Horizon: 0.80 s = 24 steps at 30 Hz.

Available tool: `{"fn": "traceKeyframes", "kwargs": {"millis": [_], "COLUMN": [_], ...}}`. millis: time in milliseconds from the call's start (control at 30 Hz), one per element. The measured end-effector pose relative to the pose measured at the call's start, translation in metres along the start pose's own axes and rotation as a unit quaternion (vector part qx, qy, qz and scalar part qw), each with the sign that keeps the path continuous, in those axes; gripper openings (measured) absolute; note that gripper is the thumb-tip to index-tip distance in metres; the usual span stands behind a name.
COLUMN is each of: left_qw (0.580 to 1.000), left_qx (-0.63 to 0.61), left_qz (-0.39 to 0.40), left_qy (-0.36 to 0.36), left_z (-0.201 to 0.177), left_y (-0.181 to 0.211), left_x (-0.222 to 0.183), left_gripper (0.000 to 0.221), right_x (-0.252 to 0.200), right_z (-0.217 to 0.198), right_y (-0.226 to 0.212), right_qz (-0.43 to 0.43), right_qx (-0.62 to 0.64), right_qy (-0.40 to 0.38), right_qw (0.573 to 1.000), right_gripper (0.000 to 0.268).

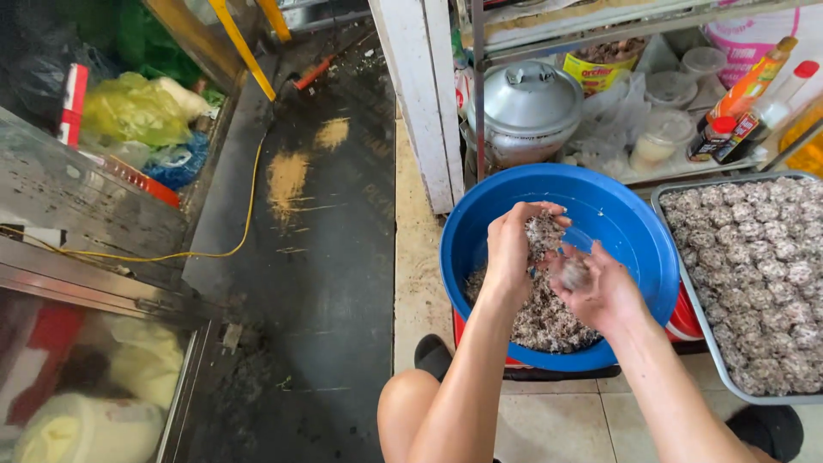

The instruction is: Forming small round balls from a shredded coconut-based food mixture by hand and placing them into a metal tray.

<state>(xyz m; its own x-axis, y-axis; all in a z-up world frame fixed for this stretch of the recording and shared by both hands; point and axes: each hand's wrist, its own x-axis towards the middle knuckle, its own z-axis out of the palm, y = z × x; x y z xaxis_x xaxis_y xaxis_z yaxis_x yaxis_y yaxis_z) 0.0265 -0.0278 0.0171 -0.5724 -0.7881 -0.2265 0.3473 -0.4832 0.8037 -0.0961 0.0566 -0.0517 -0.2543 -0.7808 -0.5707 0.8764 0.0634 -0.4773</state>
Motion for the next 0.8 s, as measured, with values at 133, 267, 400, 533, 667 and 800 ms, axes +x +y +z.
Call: {"fn": "traceKeyframes", "kwargs": {"millis": [133,267,400,533,667,800], "left_qw": [1.0,0.999,0.999,0.998,0.998,0.998], "left_qx": [-0.006,0.033,0.046,0.055,0.054,0.06], "left_qz": [-0.017,-0.009,-0.01,0.0,-0.012,-0.013], "left_qy": [0.014,0.013,0.024,0.027,0.033,0.031], "left_z": [0.004,0.006,0.006,0.006,0.008,0.005], "left_y": [0.007,0.007,0.008,0.011,0.012,0.01], "left_x": [-0.003,-0.004,-0.006,-0.009,-0.009,-0.008], "left_gripper": [0.031,0.034,0.033,0.035,0.034,0.036], "right_x": [0.015,0.024,0.065,0.07,-0.003,-0.013], "right_z": [-0.025,-0.051,-0.096,-0.097,-0.002,0.006], "right_y": [0.002,0.01,0.02,0.009,-0.01,-0.011], "right_qz": [-0.023,0.003,0.01,0.024,-0.02,-0.041], "right_qx": [-0.005,0.094,0.098,0.138,0.016,0.014], "right_qy": [0.046,0.041,-0.007,-0.257,-0.031,0.061], "right_qw": [0.999,0.995,0.995,0.956,0.999,0.997], "right_gripper": [0.031,0.034,0.045,0.044,0.039,0.026]}}
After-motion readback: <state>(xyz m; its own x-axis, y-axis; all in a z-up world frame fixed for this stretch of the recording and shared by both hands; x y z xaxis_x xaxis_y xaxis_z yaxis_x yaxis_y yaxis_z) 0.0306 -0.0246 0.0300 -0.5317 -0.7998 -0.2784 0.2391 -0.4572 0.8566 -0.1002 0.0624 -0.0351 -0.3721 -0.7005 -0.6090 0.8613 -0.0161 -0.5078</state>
